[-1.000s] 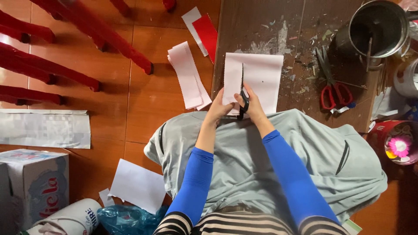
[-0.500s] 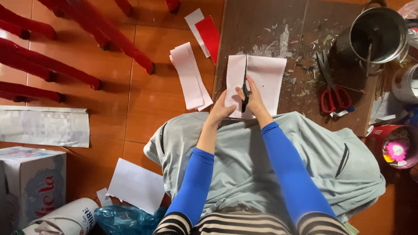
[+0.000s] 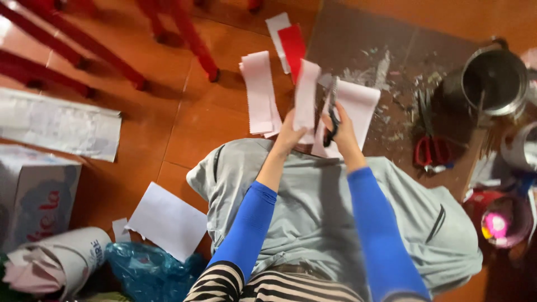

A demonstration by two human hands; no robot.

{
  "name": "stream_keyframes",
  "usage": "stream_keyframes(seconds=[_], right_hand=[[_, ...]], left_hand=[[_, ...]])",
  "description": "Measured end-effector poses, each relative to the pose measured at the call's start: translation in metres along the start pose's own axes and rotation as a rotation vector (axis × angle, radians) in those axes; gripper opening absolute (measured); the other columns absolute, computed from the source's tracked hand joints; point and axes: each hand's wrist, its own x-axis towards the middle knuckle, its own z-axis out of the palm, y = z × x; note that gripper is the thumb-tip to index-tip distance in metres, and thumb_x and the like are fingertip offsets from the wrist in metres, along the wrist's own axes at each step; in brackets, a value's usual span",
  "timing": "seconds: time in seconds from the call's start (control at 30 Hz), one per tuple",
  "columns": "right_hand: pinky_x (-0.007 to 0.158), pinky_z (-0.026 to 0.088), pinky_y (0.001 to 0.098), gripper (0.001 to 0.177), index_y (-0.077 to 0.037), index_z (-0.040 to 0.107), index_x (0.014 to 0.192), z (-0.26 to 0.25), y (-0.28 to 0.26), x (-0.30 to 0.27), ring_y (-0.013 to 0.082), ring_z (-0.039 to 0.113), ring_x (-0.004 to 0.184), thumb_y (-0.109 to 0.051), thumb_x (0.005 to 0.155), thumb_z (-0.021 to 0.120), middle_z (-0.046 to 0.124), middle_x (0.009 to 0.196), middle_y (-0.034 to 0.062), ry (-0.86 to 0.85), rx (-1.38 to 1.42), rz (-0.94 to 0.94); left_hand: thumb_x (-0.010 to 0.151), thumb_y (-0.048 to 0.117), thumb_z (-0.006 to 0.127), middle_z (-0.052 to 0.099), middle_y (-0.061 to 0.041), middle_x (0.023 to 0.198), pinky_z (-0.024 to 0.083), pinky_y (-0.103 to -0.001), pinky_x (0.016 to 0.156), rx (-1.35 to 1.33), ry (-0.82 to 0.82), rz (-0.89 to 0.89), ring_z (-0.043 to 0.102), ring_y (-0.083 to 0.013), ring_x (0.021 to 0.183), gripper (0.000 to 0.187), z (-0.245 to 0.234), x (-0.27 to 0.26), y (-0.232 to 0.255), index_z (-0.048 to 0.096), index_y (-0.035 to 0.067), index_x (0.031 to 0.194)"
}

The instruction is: Cutting strips of paper from a large sheet using scissors.

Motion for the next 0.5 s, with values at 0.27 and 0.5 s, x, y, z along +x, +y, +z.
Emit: stream_keyframes(seconds=[0.27, 0.5], right_hand=[[0.051, 0.046, 0.0298, 0.069, -0.002, 0.043, 0.154, -0.05, 0.071, -0.073, 0.0118, 0.058, 0.059, -0.023, 0.096, 0.073, 0.062, 0.076, 0.002, 0.168, -0.02, 0.013], [0.061, 0.05, 0.0272, 0.071, 0.0, 0.045, 0.147, -0.053, 0.113, -0.079, 0.0119, 0.061, 0.068, -0.031, 0.092, 0.076, 0.065, 0.081, 0.0039, 0.335, -0.173, -0.031]], left_hand=[[0.078, -0.001, 0.059, 0.063, -0.028, 0.13, 0.049, -0.048, 0.099, 0.456, 0.402, -0.063, 0.061, -0.0456, 0.118, 0.084, -0.097, 0.027, 0.04, 0.032, 0.009, 0.156], [0.087, 0.011, 0.06, 0.069, -0.027, 0.111, 0.053, -0.053, 0.09, 0.766, 0.417, -0.576, 0.067, -0.0452, 0.104, 0.084, -0.098, 0.029, 0.014, 0.02, 0.014, 0.16]])
